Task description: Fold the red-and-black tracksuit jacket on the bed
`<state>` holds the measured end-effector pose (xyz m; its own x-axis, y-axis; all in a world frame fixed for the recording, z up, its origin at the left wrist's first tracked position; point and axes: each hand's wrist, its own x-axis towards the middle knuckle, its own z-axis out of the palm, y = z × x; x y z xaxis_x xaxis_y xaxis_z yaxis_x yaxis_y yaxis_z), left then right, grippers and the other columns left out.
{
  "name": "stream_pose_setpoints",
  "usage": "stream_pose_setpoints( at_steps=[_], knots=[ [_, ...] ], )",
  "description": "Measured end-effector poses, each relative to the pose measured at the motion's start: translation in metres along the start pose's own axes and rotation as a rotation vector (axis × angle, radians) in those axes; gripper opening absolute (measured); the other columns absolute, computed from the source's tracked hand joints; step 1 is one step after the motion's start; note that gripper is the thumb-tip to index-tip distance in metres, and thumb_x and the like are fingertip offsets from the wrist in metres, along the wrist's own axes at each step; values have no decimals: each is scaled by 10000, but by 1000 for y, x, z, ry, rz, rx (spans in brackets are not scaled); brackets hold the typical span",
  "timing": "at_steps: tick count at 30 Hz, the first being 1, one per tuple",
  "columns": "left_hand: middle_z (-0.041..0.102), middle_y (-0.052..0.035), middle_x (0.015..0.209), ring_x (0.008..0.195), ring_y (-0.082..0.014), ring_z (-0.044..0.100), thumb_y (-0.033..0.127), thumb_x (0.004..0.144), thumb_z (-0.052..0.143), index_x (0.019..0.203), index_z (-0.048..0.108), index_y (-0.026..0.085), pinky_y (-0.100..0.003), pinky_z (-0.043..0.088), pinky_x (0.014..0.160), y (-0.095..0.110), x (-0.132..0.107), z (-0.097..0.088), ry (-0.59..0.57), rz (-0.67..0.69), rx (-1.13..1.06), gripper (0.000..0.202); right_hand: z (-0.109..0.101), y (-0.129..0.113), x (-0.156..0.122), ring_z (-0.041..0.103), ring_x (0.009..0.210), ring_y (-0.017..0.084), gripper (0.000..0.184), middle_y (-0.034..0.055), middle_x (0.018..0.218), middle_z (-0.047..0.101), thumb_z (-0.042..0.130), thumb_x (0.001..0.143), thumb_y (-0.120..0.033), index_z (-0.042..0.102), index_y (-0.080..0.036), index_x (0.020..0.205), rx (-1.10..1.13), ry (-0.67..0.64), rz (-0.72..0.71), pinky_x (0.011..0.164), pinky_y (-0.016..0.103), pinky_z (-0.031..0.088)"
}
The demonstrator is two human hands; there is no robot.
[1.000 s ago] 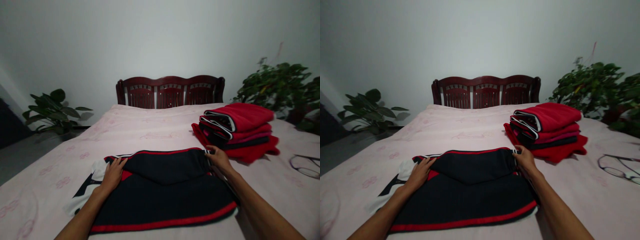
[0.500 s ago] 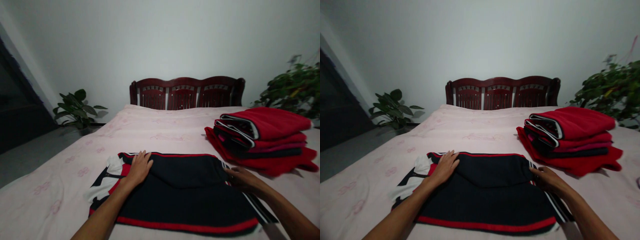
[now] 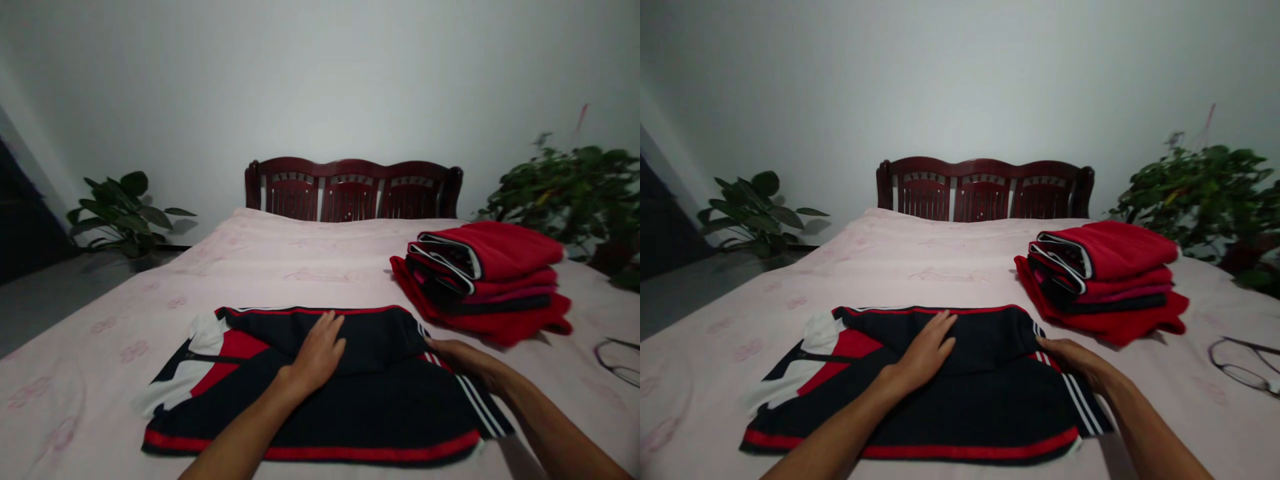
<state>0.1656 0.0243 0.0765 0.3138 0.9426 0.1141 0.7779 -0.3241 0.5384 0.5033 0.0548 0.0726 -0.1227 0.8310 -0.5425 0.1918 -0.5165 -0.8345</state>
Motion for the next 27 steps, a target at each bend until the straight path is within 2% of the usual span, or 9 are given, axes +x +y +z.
stream_pose_setpoints(
  at_steps=[2,4,7,9,13,17,20,23,27],
  knots=[
    [279,-104,1610,1498,-197,215,390,949,392,1524,325,135,-353,174,1229,29,6,20,-66,96,-239,633,0,0,-3,733,903,310,463,167,933,764,716,780,-512,705,-121,1028,67,-105,85,843,424,579],
    [232,-102,1626,1510,-206,164,433,939,402,1542,273,131,-364,149,1236,52,13,42,-119,127,-390,687,2,1,-9,732,920,308,459,164,958,763,706,802,-485,687,-117,1076,139,-145,123,875,433,572],
    [192,-130,1634,1517,-230,128,448,943,384,1551,225,93,-378,126,1241,70,22,69,-129,98,-541,722,9,3,-20,729,943,300,412,159,959,764,661,847,-440,677,-114,1100,238,-171,172,922,450,554],
    [217,-143,1627,1512,-232,159,437,951,352,1547,223,66,-375,132,1241,74,28,81,-103,74,-621,714,13,4,-23,714,999,295,415,155,978,762,619,869,-445,677,-111,1110,249,-185,117,972,459,525],
    [287,-148,1604,1482,-232,259,420,951,310,1533,263,45,-365,186,1229,73,37,90,-53,27,-707,694,17,8,-19,627,1175,306,429,144,1106,734,634,824,-455,690,-144,1114,79,-66,-197,1044,447,467],
    [323,-149,1589,1478,-245,264,424,933,343,1516,327,63,-374,184,1225,72,38,92,-73,23,-654,686,22,8,-14,500,1313,328,385,118,1206,700,765,665,-375,727,-242,1025,-114,103,-381,1062,401,442],
    [325,-117,1593,1487,-239,241,438,930,359,1515,352,119,-378,164,1228,73,36,95,-67,12,-646,666,28,4,-13,496,1309,340,367,116,1188,705,788,615,-366,735,-261,963,-249,195,-499,1056,435,440],
    [323,-99,1597,1491,-237,234,449,927,377,1508,375,150,-377,156,1229,72,34,99,-63,9,-644,654,34,-5,-11,558,1248,321,291,118,1109,732,768,643,-385,732,-244,895,-135,132,-441,1039,455,456],
    [304,-124,1601,1490,-241,233,436,922,398,1504,377,122,-383,158,1228,71,36,102,-61,8,-648,661,39,-11,-12,662,1091,322,220,122,932,762,742,677,-385,721,-209,808,-18,18,-310,974,466,508]
  ],
)
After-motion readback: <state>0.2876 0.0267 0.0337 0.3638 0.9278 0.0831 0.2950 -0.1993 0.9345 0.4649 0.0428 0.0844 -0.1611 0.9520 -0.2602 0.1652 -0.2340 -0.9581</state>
